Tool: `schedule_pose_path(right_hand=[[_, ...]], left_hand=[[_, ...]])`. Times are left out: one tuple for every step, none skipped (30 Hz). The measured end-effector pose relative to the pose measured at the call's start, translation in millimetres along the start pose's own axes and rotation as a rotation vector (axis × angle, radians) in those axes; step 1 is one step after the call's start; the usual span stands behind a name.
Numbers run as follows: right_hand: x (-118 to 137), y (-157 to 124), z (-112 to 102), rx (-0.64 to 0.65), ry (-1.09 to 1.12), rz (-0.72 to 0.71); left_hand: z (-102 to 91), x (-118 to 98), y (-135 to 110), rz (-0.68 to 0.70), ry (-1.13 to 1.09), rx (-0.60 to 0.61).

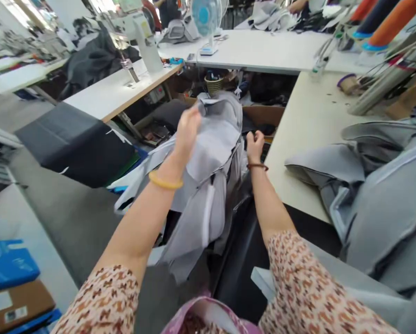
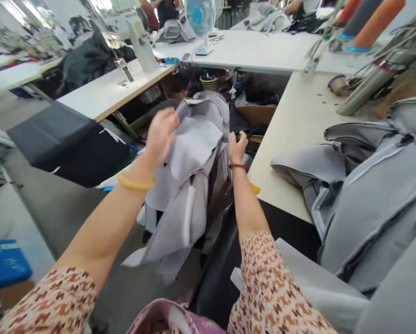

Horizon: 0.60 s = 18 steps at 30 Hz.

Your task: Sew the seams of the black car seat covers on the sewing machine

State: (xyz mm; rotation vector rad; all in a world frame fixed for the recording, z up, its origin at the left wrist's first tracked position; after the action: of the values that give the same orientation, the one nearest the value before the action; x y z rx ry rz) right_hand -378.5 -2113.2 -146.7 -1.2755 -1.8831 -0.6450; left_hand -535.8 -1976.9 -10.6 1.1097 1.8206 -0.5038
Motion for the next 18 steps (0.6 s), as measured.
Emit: schedule_pose_path(right_hand=[[-24, -7, 17, 0.077, -0.04, 0.006], [-45, -17, 37, 0.18, -0.079, 0.006], [-65, -28, 59, 0.28, -0.118, 0.018], [-83, -37, 79, 0.369, -0.159, 0.039], [-99, -43, 96, 0.439, -0.199, 0.063], [-113, -47, 110, 0.496, -0.232, 0.074], [-124, -48, 121, 0.541, -0.258, 0.073], [-133, -47, 128, 0.572, -0.278, 0.065], [-140, -46, 132, 0.595, -0.294, 0.054], [-145, -44, 136, 0.612, -0.305, 0.051], [-149, -44, 138, 0.626, -0.313, 0.059], [-150, -45, 142, 0.633, -0.316, 0.078], [-150, -48, 145, 0.634, -0.315, 0.1], [-147, -52, 150, 0.625, -0.31, 0.116], [-141, -56, 154, 0.605, -0.303, 0.118], [-133, -59, 158, 0.574, -0.296, 0.106], [-121, -59, 161, 0.532, -0.29, 0.08], [-107, -56, 160, 0.484, -0.285, 0.042]], left_hand=[[19.1, 40, -5, -0.153, 0.084, 0.038], [36.1, 80, -16, -0.253, 0.121, 0.09], [50.4, 119, -32, -0.331, 0.147, 0.135], [62.3, 157, -50, -0.4, 0.17, 0.18], [71.7, 191, -69, -0.466, 0.191, 0.224], [78.8, 221, -87, -0.528, 0.211, 0.265], [83.8, 248, -103, -0.586, 0.231, 0.299], [86.9, 270, -117, -0.625, 0.247, 0.321], [88.9, 288, -128, -0.652, 0.251, 0.348], [90.2, 304, -137, -0.663, 0.244, 0.377], [90.9, 316, -142, -0.664, 0.232, 0.399], [91.4, 326, -147, -0.66, 0.217, 0.416], [91.9, 332, -149, -0.652, 0.203, 0.424], [92.2, 337, -152, -0.643, 0.192, 0.425], [92.0, 338, -155, -0.63, 0.184, 0.421], [90.9, 337, -159, -0.612, 0.178, 0.412], [88.2, 335, -165, -0.588, 0.175, 0.401], [83.5, 330, -173, -0.559, 0.173, 0.388]])
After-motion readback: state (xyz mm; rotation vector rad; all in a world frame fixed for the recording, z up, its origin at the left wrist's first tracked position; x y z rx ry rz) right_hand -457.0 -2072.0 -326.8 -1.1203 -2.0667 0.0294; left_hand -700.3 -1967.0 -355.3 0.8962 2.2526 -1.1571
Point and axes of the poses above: each hand's wrist, its own y-axis towards the middle knuckle, its own z-axis out of the palm, x = y × z, the point moved 2 cm from there along y, towards the middle knuckle, and after that the axes turned 8 degrees about x, right-handed, at the moved point
